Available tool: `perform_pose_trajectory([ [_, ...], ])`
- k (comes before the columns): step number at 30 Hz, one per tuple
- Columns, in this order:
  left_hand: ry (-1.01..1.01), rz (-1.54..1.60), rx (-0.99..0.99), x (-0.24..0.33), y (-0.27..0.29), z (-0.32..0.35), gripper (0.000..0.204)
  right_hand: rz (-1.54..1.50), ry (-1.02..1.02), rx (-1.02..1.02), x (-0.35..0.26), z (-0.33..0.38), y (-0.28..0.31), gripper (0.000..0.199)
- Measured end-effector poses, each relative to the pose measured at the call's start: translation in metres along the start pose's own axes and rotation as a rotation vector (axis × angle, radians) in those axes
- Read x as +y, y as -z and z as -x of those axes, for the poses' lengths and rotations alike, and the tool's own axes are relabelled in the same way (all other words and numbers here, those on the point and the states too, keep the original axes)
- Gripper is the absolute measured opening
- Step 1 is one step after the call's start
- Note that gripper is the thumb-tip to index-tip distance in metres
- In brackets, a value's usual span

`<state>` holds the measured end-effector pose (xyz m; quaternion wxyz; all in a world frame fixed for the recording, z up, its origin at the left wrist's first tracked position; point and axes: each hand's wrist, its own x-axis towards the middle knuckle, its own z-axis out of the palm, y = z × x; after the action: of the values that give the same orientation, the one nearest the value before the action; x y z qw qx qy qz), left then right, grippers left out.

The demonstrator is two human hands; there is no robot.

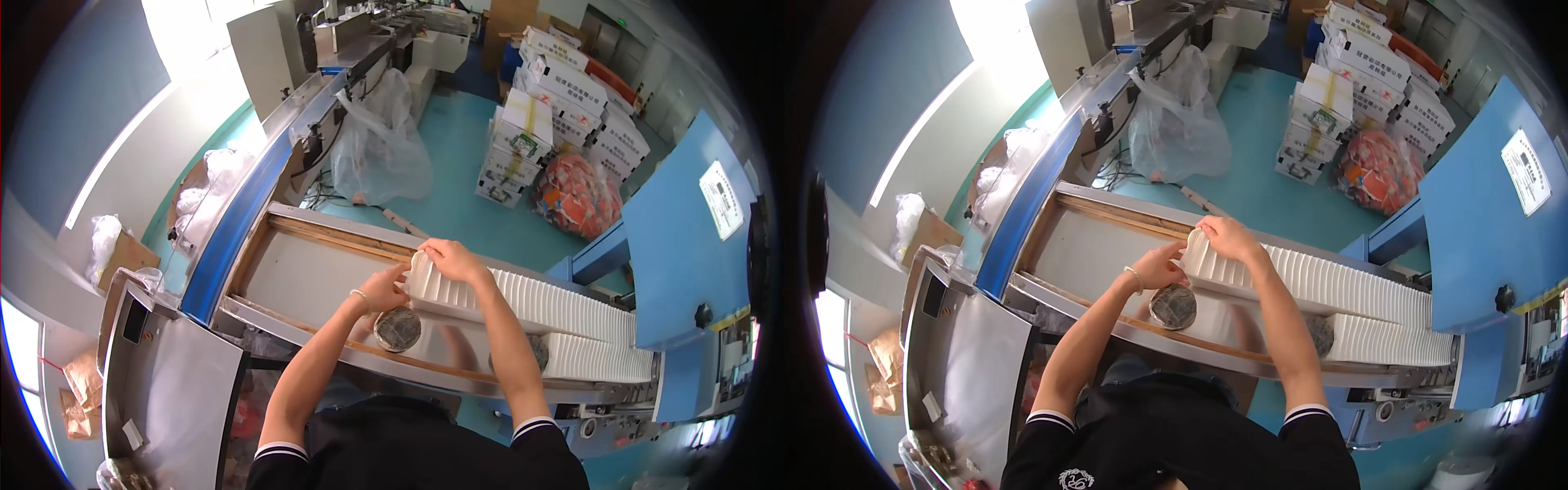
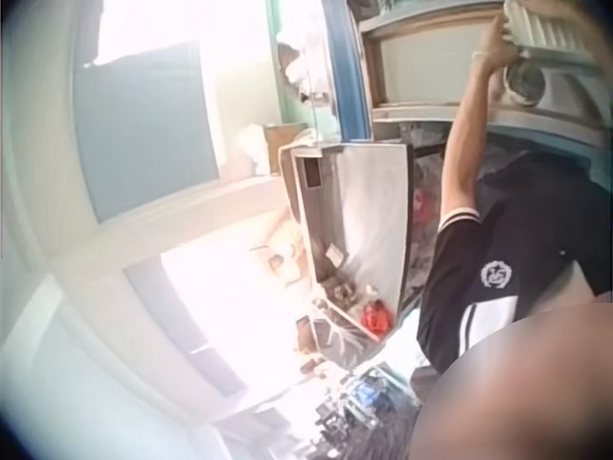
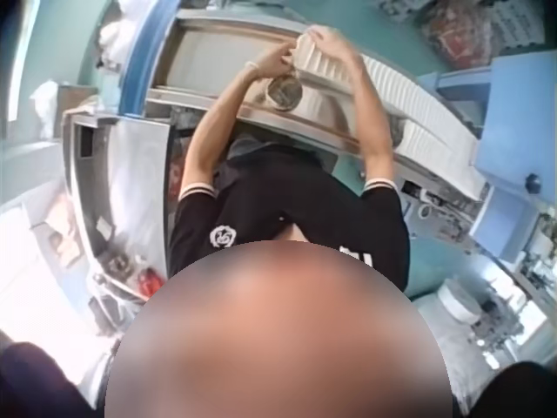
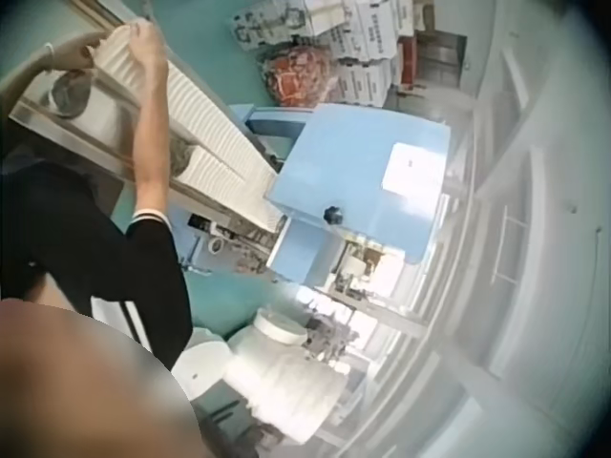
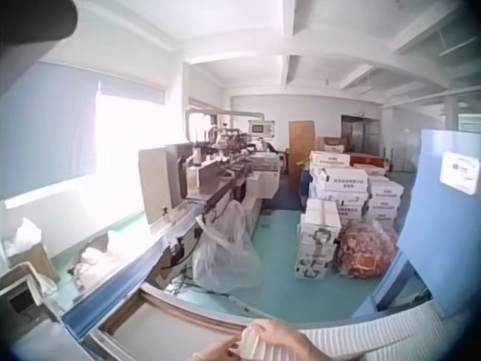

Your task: Organizing and packing stacks of paper or filters from a conveyor belt into a workflow station.

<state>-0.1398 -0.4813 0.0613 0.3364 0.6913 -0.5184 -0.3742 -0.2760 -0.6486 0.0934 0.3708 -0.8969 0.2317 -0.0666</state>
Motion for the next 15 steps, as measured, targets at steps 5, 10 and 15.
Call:
perform_pose_trajectory([
  [5, 0.116, 0.086, -0.123, 0.009, 0.000, -0.007, 0.069, 0.120, 0.306, 0.499, 0.009, 0.042, 0.004, 0.024],
  [10, 0.247, 0.940, -0.127, 0.002, -0.007, -0.016, 0.050, -0.092, 0.083, 0.532, -0.015, 0.120, 0.011, 0.025],
  [15, 0.369, 1.017, -0.082, 0.002, -0.023, -0.041, 0.056, 0.068, -0.277, 0.958, 0.041, 0.203, 0.060, 0.023],
])
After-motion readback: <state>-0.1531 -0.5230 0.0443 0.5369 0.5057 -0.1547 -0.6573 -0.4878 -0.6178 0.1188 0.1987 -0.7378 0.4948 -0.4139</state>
